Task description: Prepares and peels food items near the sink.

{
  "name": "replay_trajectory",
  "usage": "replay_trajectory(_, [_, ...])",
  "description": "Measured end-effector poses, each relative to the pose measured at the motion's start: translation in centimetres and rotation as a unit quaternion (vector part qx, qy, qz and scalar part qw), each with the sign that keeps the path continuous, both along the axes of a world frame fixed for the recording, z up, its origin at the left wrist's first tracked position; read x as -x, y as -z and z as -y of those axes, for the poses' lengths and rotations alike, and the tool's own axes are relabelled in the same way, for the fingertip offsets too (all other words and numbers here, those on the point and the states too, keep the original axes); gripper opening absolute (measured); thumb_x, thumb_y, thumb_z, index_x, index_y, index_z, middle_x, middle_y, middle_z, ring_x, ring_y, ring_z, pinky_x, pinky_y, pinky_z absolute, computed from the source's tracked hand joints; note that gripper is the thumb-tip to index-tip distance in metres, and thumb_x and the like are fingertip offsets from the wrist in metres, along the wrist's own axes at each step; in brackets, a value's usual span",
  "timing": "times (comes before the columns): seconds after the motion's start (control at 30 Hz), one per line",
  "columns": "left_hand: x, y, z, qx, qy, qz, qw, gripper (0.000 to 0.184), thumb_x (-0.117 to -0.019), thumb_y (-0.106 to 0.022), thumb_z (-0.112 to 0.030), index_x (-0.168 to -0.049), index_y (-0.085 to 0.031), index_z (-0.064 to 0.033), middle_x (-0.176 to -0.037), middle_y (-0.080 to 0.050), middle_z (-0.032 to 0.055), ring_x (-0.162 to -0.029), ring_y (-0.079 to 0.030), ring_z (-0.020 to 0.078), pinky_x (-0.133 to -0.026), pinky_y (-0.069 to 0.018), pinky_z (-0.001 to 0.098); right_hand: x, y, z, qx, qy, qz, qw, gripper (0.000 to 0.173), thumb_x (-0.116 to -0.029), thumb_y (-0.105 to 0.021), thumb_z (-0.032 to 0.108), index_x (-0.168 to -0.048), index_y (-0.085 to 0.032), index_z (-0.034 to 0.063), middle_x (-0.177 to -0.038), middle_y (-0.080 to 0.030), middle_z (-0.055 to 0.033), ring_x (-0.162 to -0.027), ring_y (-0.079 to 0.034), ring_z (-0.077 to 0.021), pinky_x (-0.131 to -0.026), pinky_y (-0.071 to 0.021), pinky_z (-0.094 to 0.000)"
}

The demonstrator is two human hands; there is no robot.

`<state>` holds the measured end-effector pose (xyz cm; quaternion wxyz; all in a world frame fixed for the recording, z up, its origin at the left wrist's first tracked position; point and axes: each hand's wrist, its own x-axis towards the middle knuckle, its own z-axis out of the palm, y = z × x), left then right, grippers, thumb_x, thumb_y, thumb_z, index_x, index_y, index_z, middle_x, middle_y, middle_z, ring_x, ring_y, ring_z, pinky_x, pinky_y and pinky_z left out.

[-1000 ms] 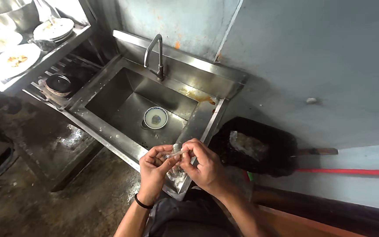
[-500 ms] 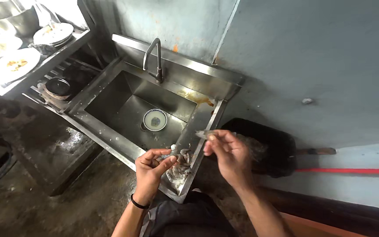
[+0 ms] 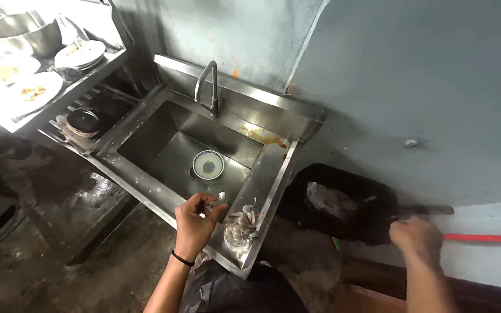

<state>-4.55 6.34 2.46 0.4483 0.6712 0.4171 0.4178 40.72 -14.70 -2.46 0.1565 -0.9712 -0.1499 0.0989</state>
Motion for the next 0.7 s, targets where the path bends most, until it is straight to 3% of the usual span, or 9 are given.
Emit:
replay_trajectory(0.07, [-0.5,-0.1,-1.7,-0.023,-0.023,-0.055,0.998,0.022,-0.0772,-0.09,-0.016,-0.091,-0.074,-0.0121,-0.072,-0.069,-0.003,-0.055,-0.062,0.0091,-0.052,-0.0559,0.0273,3.1,1.5,0.6,-0.036,-0.053,-0.018,0.998,0.029,-0.1034,-0.05,0.007,-0.118,-0.064,-0.014,-0.117,-0.062,-0.0404,-0.114,-0.059,-0.0558,-0.097,-0.043,-0.0725])
replay_trajectory(0.17, [-2.9,1.3,-7.0,-0.076,-0.021,-0.128,0.989,0.022,-0.0811,-0.088,-0.023,-0.09,-0.075,-0.0075,-0.072,-0.069,0.0016,-0.058,-0.062,0.0107,-0.057,-0.0555,0.0324,8.7,1.8,0.0,-0.066,-0.1,-0.069,0.99,0.035,-0.1062,-0.05,0.009,-0.131,-0.061,-0.0119,-0.122,-0.064,-0.036,-0.117,-0.062,-0.0506,-0.102,-0.0448,-0.0669])
replay_trajectory(0.2, [-3.9,2.3,-9.3,-0.066,-0.015,-0.156,0.985,0.028,-0.0835,-0.086,-0.025,-0.097,-0.076,-0.0034,-0.079,-0.072,0.0068,-0.065,-0.066,0.0154,-0.064,-0.0584,0.0376,10.5,1.7,-0.6,-0.072,-0.109,-0.095,0.987,0.036,-0.1065,-0.051,0.009,-0.134,-0.059,-0.0115,-0.124,-0.064,-0.0347,-0.117,-0.062,-0.0482,-0.103,-0.0456,-0.064])
replay_trajectory(0.27, [-5.4,4.1,-13.5,0.019,0.031,-0.235,0.971,0.057,-0.0888,-0.082,-0.032,-0.129,-0.065,0.0044,-0.111,-0.073,0.0212,-0.096,-0.073,0.0306,-0.091,-0.0587,0.0492,13.1,2.6,-2.0,-0.085,-0.148,-0.122,0.978,0.037,-0.1049,-0.054,0.009,-0.137,-0.058,-0.0095,-0.124,-0.065,-0.0311,-0.115,-0.065,-0.0427,-0.103,-0.0491,-0.0588])
replay_trajectory(0.33, [-6.6,5.3,-15.4,0.078,0.069,-0.276,0.956,0.074,-0.0884,-0.082,-0.037,-0.143,-0.053,0.0041,-0.131,-0.064,0.027,-0.12,-0.064,0.039,-0.106,-0.0499,0.0554,15.7,2.3,-3.5,-0.096,-0.21,-0.127,0.965,0.035,-0.104,-0.055,0.008,-0.135,-0.061,-0.0061,-0.123,-0.067,-0.0264,-0.112,-0.067,-0.037,-0.101,-0.0524,-0.0535])
replay_trajectory(0.43, [-7.3,6.2,-12.7,0.061,0.136,-0.283,0.947,0.053,-0.0928,-0.077,-0.035,-0.129,-0.064,0.0003,-0.117,-0.071,0.0195,-0.109,-0.07,0.0321,-0.099,-0.0552,0.053,19.0,2.4,-5.8,-0.116,-0.34,-0.082,0.93,0.027,-0.1026,-0.057,0.011,-0.124,-0.073,0.0066,-0.115,-0.071,-0.0138,-0.104,-0.07,-0.0259,-0.094,-0.0579,-0.0464])
replay_trajectory(0.57, [-5.6,8.8,-4.9,0.097,0.229,-0.257,0.934,0.025,-0.0956,-0.073,-0.023,-0.112,-0.072,-0.0037,-0.096,-0.074,0.0114,-0.086,-0.073,0.023,-0.083,-0.0612,0.0474,21.0,5.1,-9.9,-0.043,-0.523,-0.039,0.85,0.04,-0.0959,-0.061,0.003,-0.128,-0.072,0.0241,-0.125,-0.068,-0.0051,-0.117,-0.062,-0.0275,-0.097,-0.0529,-0.0496])
replay_trajectory(0.63, [-4.5,10.2,-2.1,0.143,0.257,-0.254,0.921,0.025,-0.096,-0.072,-0.025,-0.112,-0.073,-0.0059,-0.098,-0.074,0.0085,-0.088,-0.073,0.0195,-0.085,-0.0611,0.0441,20.5,6.0,-12.3,0.043,-0.605,-0.026,0.795,0.049,-0.096,-0.065,0.008,-0.138,-0.065,0.0325,-0.14,-0.061,-0.0022,-0.13,-0.054,-0.0282,-0.103,-0.0467,-0.0523])
replay_trajectory(0.7, [-3.1,10.7,0.2,0.165,0.269,-0.228,0.921,0.027,-0.0972,-0.069,-0.028,-0.111,-0.074,-0.006,-0.098,-0.074,0.0063,-0.09,-0.072,0.0156,-0.088,-0.0599,0.0389,20.0,6.9,-14.1,0.089,-0.655,-0.025,0.75,0.04,-0.098,-0.067,0.016,-0.135,-0.067,0.0292,-0.137,-0.061,-0.0047,-0.129,-0.054,-0.0302,-0.104,-0.046,-0.054])
